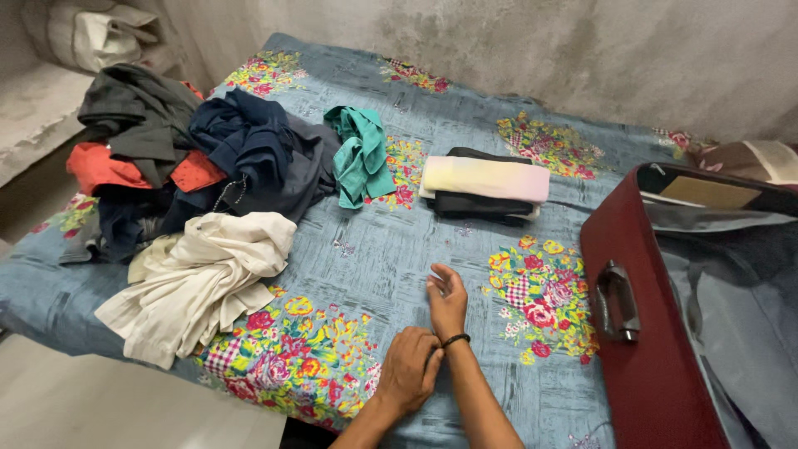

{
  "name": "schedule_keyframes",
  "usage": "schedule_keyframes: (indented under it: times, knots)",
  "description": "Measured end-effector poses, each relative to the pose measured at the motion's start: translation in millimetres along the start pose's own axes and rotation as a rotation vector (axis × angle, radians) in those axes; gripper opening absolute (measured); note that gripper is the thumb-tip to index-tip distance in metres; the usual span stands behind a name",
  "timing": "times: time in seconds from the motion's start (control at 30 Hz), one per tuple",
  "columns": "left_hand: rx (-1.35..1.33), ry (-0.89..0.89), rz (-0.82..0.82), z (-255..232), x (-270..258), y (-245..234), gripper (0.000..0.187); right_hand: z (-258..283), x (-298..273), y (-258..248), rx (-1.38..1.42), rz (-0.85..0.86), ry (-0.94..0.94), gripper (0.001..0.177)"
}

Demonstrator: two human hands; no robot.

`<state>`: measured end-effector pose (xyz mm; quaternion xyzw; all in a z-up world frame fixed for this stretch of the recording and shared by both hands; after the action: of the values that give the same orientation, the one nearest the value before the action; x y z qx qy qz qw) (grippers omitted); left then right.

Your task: The person buttons a teal checkered shirt laid out on a bed and then folds one side of the shirt.

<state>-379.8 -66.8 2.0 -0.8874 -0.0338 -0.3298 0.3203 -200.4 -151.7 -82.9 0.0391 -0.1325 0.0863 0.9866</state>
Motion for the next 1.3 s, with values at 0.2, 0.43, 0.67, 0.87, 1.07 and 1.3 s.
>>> schedule_keyframes:
  times: [0.2,0.43,0.67,0.87,1.07,1.3]
  knots:
    - [0.004,-0.366,-0.199,30,9,1,0.018,56,-37,12,-0.955,0.251,-0.434,0.029]
    - [0.244,-0.464,-0.072,112,45,-5,0.033,65,-43,27,-1.052,0.175,-0.369,0.028]
    - [0.367,-0.767,-0.03,210,113,-34,0.092,70,-40,29,-1.05,0.168,-0.331,0.027]
    - [0.498,-0.898,0.17,246,155,-53,0.081,73,-39,30,-1.041,0.164,-0.305,0.029]
    - [0.694,-0.515,0.08,257,133,-27,0.049,68,-39,29,-1.021,0.173,-0.269,0.027]
    - [0.51,-0.16,0.036,178,92,-25,0.031,65,-36,27,-0.949,0.126,-0.294,0.046]
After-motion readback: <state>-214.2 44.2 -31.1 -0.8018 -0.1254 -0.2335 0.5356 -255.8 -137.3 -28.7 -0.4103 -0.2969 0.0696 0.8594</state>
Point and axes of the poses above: each hand's wrist, its own x-axis towards the middle knuckle, its own y-axis out of the palm, z = x × y, the point moved 3 cm from there along x, towards the middle knuckle, and after that the axes turned 9 degrees about z, right-handed, at the moved point
